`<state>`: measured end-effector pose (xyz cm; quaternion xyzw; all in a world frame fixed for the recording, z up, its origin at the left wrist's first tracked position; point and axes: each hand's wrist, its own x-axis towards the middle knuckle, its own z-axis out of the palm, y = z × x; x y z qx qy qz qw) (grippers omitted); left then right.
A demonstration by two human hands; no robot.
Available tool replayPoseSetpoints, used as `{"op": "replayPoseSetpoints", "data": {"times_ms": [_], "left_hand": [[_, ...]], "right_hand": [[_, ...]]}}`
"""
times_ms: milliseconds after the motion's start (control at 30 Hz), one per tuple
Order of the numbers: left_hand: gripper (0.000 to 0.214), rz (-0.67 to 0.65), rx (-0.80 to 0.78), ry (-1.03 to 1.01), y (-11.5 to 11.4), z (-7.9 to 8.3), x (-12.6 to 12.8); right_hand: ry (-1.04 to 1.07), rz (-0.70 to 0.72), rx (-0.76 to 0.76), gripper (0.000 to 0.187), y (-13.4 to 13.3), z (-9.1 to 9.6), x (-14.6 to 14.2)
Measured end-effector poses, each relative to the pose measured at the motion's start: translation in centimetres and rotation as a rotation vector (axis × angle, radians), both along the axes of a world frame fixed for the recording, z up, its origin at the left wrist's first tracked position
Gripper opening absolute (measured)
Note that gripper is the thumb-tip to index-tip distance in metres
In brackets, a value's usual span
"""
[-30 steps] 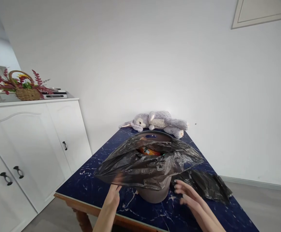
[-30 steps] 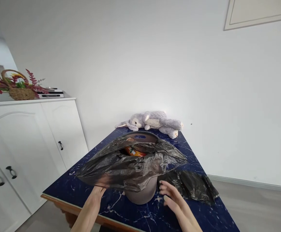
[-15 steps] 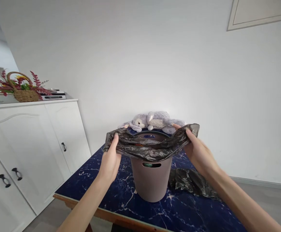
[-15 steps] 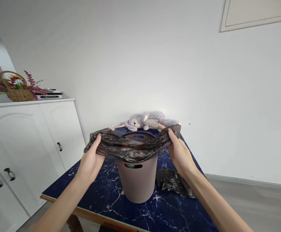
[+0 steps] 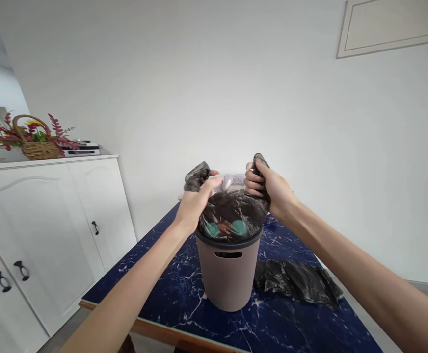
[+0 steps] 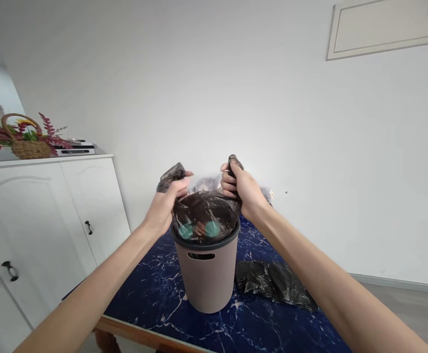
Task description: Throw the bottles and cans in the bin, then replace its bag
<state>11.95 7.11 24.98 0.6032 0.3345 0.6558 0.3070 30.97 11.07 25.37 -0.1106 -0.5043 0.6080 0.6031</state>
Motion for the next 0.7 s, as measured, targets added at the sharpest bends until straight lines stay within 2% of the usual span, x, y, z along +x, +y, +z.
{"op": "replayPoseSetpoints", "data": {"times_ms": [100,200,267,333,400,500,567,633,700], "left_hand": [[0.039,-0.059,0.056,0.313,0.2,0.0,0.8],[0.034,-0.156,0.065,0.527,0.5,0.0,1.4],[0.028,-0.148,0.101,0.569,0.9,0.1,1.6],[0.026,-0.101,0.149,0.515,1.3,0.2,1.6],[0.027,-0.068,0.153,0.444,1.6,0.1,1.4],[0.031,-0.045,0.073,0.386,1.8,-0.1,0.8],[0.032,-0.045,0.043,0.346,1.8,-0.2,0.4],[0.031,-0.055,0.038,0.317,1.7,-0.3,0.2],[0.028,-0.060,0.032,0.314,1.6,-0.3,0.3]], "right_hand": [[-0.111,-0.029,0.101,0.036,-0.2,1.5,-1.2],[-0.265,-0.142,0.216,0.038,-0.7,3.0,-1.9],[-0.384,-0.226,0.300,0.040,-1.1,3.6,-1.9],[-0.467,-0.237,0.368,0.042,-1.4,3.7,-1.5],[-0.475,-0.143,0.407,0.048,-1.6,3.2,-0.5],[-0.374,0.023,0.377,0.084,-1.3,1.2,1.1],[-0.342,0.056,0.302,0.100,-0.8,-0.6,1.7],[-0.397,0.061,0.233,0.097,-0.6,-2.1,1.6],[-0.464,0.067,0.202,0.082,-0.6,-3.2,0.6]]}}
